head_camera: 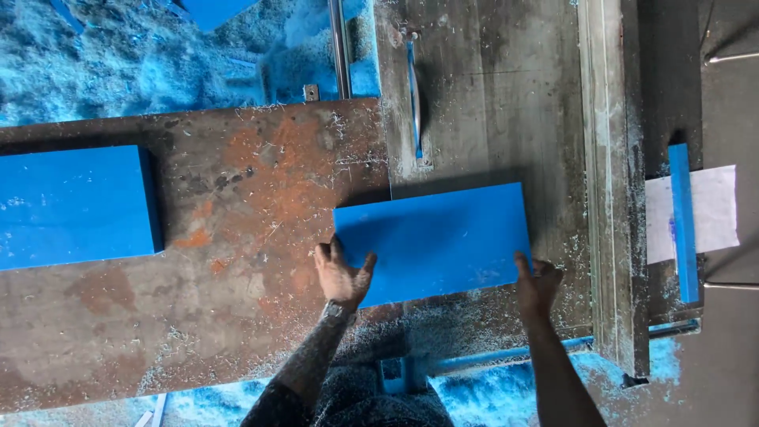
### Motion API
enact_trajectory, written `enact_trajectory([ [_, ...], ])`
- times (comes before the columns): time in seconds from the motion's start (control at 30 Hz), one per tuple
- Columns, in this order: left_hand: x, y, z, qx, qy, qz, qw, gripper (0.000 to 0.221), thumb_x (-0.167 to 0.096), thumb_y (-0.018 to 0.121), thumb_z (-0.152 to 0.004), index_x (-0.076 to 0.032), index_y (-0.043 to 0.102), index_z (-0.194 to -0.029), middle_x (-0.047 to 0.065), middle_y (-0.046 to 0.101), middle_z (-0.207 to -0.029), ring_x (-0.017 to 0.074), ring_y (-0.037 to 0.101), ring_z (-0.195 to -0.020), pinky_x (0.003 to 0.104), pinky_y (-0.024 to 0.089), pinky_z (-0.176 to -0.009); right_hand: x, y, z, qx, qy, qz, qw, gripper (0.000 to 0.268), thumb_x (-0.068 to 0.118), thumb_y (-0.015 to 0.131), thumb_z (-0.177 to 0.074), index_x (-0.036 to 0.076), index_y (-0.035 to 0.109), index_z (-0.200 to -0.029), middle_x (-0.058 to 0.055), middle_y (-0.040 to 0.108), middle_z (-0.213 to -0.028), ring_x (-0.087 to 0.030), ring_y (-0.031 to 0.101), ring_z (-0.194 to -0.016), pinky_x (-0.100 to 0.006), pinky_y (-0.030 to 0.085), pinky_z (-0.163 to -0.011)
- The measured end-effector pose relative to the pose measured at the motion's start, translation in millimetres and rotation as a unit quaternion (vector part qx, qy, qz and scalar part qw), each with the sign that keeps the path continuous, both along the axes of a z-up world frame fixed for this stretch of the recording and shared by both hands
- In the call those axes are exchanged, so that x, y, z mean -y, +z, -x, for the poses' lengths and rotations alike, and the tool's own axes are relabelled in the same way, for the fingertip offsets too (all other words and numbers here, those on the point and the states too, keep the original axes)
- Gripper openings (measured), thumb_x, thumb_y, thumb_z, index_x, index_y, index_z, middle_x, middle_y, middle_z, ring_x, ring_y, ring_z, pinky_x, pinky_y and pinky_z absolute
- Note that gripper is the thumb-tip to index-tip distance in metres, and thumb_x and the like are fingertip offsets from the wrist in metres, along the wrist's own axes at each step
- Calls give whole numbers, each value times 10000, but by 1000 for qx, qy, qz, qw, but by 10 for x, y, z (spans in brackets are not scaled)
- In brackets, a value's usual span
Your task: Cutting large blue plastic boards into smaller pieces using a table saw and stacking them on a pallet.
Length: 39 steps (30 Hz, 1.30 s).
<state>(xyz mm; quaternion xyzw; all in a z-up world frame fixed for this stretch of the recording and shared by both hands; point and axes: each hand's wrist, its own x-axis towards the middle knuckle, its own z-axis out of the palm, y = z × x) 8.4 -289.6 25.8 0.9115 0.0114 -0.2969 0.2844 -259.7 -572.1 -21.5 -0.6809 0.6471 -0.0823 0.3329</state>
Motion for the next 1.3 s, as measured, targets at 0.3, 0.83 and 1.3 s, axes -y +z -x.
enact_trajectory([
  [0.3, 883, -208, 202, -20, -69, 149, 986, 976, -520, 762, -738, -13, 465, -1518, 333, 448, -1459, 541, 346, -1453, 564, 201, -1266, 1557, -304, 480, -7, -33, -83, 996, 599, 655, 779, -939, 59, 732, -908, -185, 687, -830, -360, 690, -862, -471, 515, -744],
  [0.83, 1020, -133, 508, -51, -49, 295, 953, 927, -230, 817, -745, 73, 416, -1524, 277, 419, -1379, 540, 524, -1242, 491, 613, -967, 1370, -621, 497, 140, -188, -291, 927, 748, 683, 483, -1112, -57, 550, -1191, -246, 703, -1141, -422, 713, -995, -543, 612, -876],
  [1.3, 1088, -543, 546, -72, -16, 312, 947, 910, -246, 766, -815, -181, 357, -1625, 226, 389, -1428, 514, 425, -1343, 559, 504, -1053, 1353, -877, 552, 63, -113, -207, 970, 658, 655, 498, -1141, 7, 552, -1244, -293, 698, -1035, -390, 716, -824, -451, 635, -695],
])
